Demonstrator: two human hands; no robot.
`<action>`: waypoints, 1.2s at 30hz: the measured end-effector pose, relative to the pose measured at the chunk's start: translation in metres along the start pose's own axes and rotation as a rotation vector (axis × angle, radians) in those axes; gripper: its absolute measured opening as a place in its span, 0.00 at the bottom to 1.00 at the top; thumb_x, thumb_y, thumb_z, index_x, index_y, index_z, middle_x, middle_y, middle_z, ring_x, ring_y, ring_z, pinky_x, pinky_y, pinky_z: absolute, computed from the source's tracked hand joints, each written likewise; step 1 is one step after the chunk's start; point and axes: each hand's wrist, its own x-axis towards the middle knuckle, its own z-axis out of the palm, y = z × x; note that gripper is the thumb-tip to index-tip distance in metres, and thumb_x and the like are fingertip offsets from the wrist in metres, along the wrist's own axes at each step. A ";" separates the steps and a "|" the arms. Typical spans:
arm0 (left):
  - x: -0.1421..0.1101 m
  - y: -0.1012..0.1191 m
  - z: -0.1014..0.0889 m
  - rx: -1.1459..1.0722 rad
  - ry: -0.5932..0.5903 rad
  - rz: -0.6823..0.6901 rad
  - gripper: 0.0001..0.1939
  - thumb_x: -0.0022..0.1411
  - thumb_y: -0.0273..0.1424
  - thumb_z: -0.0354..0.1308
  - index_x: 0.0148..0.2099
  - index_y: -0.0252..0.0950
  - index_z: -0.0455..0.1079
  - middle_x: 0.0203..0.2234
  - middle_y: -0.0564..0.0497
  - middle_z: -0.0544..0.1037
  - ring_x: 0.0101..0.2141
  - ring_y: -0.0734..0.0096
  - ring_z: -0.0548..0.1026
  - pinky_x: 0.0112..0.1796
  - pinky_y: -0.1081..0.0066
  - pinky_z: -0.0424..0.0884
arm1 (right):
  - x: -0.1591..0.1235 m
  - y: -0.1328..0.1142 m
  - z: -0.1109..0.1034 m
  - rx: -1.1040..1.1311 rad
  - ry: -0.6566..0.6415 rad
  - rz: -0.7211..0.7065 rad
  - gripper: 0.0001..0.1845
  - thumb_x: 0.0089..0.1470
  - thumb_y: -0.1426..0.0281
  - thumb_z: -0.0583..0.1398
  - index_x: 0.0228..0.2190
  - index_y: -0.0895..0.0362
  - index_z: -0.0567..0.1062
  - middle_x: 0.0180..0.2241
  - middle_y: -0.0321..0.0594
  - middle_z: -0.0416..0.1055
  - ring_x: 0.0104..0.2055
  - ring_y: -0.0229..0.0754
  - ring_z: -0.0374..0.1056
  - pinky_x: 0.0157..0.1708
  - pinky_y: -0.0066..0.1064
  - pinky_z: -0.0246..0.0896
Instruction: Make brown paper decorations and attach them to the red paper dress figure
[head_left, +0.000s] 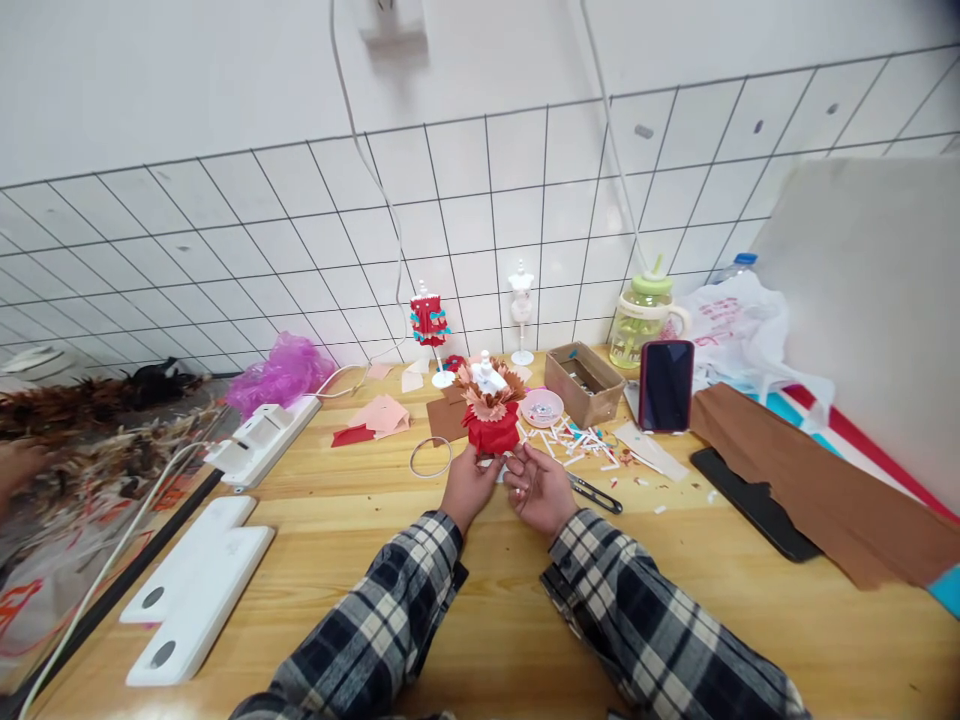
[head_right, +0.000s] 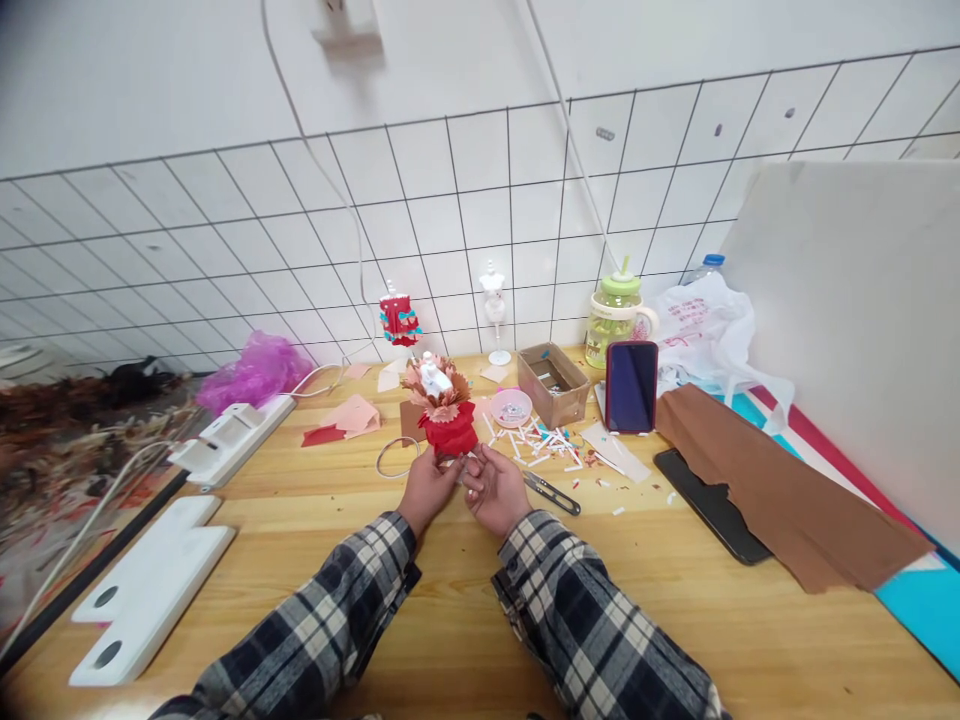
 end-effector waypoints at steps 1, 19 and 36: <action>0.000 0.000 0.000 -0.011 0.010 -0.008 0.14 0.57 0.33 0.58 0.45 0.34 0.70 0.35 0.45 0.80 0.34 0.65 0.78 0.32 0.71 0.72 | 0.000 0.001 0.000 -0.018 0.015 -0.005 0.08 0.51 0.67 0.61 0.30 0.56 0.67 0.20 0.28 0.60 0.16 0.28 0.51 0.14 0.17 0.50; 0.002 0.004 -0.003 0.000 0.023 -0.067 0.13 0.59 0.37 0.56 0.40 0.33 0.73 0.29 0.48 0.80 0.27 0.69 0.75 0.28 0.73 0.68 | 0.002 0.010 -0.002 -0.270 0.112 -0.199 0.22 0.43 0.73 0.67 0.42 0.53 0.71 0.23 0.27 0.65 0.20 0.27 0.56 0.22 0.20 0.59; 0.000 0.002 0.001 -0.018 -0.031 -0.067 0.10 0.55 0.28 0.54 0.39 0.33 0.74 0.25 0.51 0.79 0.25 0.72 0.73 0.27 0.76 0.68 | 0.008 0.033 0.021 -0.259 0.129 -0.330 0.17 0.41 0.72 0.68 0.34 0.55 0.71 0.21 0.24 0.60 0.17 0.26 0.49 0.16 0.17 0.63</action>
